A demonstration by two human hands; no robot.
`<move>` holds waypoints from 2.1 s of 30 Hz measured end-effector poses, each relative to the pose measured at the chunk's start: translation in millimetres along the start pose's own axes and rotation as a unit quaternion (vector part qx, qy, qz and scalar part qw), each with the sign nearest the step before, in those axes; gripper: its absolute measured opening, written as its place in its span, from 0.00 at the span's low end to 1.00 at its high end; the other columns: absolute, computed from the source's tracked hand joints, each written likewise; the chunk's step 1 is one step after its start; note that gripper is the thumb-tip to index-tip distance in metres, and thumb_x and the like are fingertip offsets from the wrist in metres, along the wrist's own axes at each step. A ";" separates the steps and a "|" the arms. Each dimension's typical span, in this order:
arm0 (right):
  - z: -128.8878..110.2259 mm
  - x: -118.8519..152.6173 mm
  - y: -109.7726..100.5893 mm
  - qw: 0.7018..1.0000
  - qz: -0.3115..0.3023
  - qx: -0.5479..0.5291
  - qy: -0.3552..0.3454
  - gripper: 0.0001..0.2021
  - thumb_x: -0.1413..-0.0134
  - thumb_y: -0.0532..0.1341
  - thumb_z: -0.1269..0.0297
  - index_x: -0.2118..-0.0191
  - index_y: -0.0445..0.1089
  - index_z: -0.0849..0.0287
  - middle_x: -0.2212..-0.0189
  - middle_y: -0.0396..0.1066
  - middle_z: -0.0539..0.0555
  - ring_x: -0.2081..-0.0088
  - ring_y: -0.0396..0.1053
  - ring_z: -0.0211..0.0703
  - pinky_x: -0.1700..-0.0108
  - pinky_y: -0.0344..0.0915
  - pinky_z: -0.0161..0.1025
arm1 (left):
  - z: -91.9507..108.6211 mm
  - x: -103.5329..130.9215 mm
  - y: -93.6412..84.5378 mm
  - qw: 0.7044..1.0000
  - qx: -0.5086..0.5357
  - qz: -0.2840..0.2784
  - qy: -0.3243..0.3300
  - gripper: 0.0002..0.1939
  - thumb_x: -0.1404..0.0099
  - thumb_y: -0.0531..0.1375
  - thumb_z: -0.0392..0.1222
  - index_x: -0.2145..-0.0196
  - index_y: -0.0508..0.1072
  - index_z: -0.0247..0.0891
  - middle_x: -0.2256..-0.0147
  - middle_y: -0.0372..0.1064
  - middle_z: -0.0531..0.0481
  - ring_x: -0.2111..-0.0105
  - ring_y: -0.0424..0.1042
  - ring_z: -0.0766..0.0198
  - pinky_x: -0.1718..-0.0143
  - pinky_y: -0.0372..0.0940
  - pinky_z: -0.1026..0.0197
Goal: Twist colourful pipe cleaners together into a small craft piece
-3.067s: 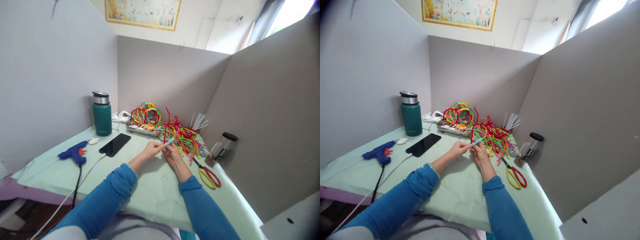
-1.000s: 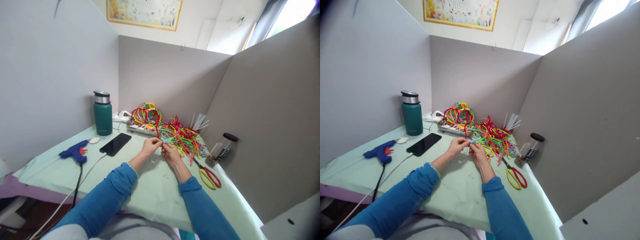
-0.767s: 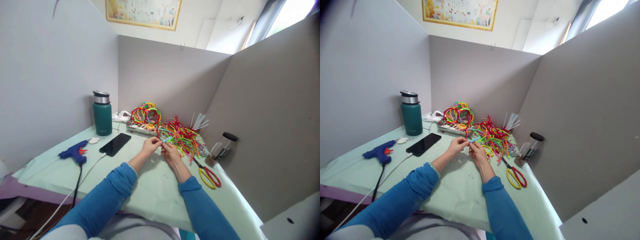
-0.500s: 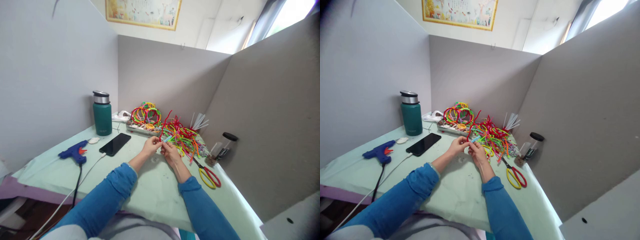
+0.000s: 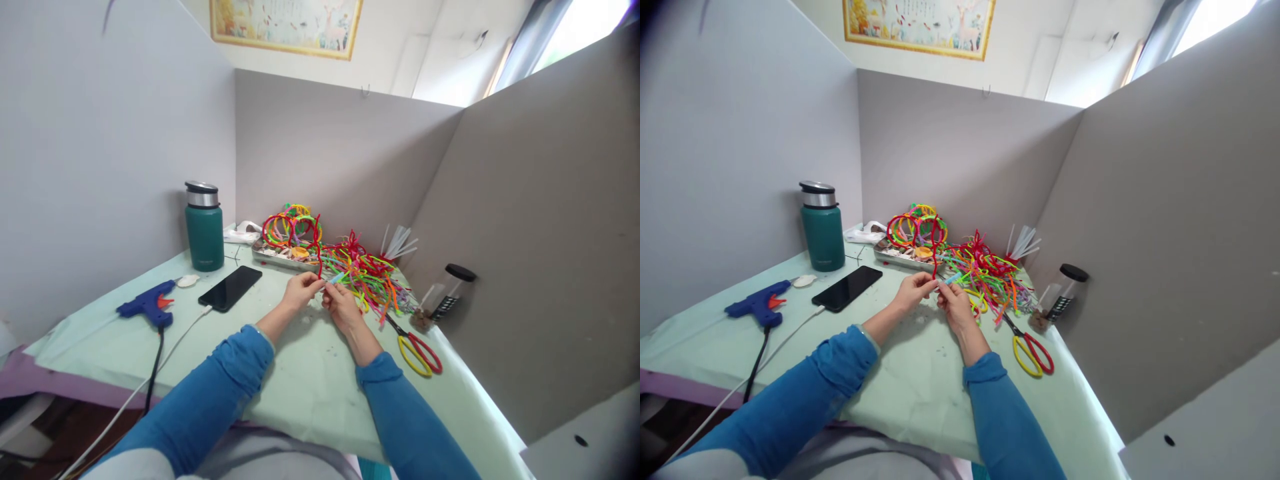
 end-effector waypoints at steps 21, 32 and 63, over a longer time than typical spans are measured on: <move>11.6 -4.9 -5.1 0.999 -0.019 0.048 0.003 0.14 0.61 0.68 0.55 0.78 0.67 0.60 0.85 0.60 0.45 0.82 0.55 0.30 0.80 0.50 0.30 | 25.7 7.5 -0.7 0.979 -0.152 0.020 0.131 0.06 0.43 0.58 0.40 0.72 0.72 0.35 0.74 0.67 0.52 0.73 0.64 0.70 0.72 0.60 0.67; 8.6 -4.4 -9.2 0.999 0.022 0.022 0.020 0.15 0.64 0.69 0.58 0.76 0.64 0.59 0.85 0.59 0.44 0.83 0.55 0.30 0.82 0.51 0.29 | 24.6 8.2 4.9 0.965 -0.220 -0.011 0.140 0.06 0.44 0.59 0.38 0.67 0.73 0.35 0.71 0.68 0.51 0.74 0.63 0.71 0.70 0.59 0.67; 5.9 -2.7 -7.7 1.000 0.019 0.014 0.018 0.13 0.64 0.68 0.58 0.75 0.67 0.59 0.81 0.63 0.46 0.82 0.56 0.30 0.82 0.52 0.30 | 21.5 8.1 1.5 0.965 -0.219 0.018 0.144 0.08 0.42 0.60 0.37 0.65 0.78 0.39 0.70 0.72 0.50 0.70 0.68 0.68 0.67 0.61 0.66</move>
Point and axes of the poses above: each hand's wrist, its own x-axis away from the middle knuckle, its own y-axis out of the palm, z = x × y, the point moved 7 cm from there along -x, towards the middle knuckle
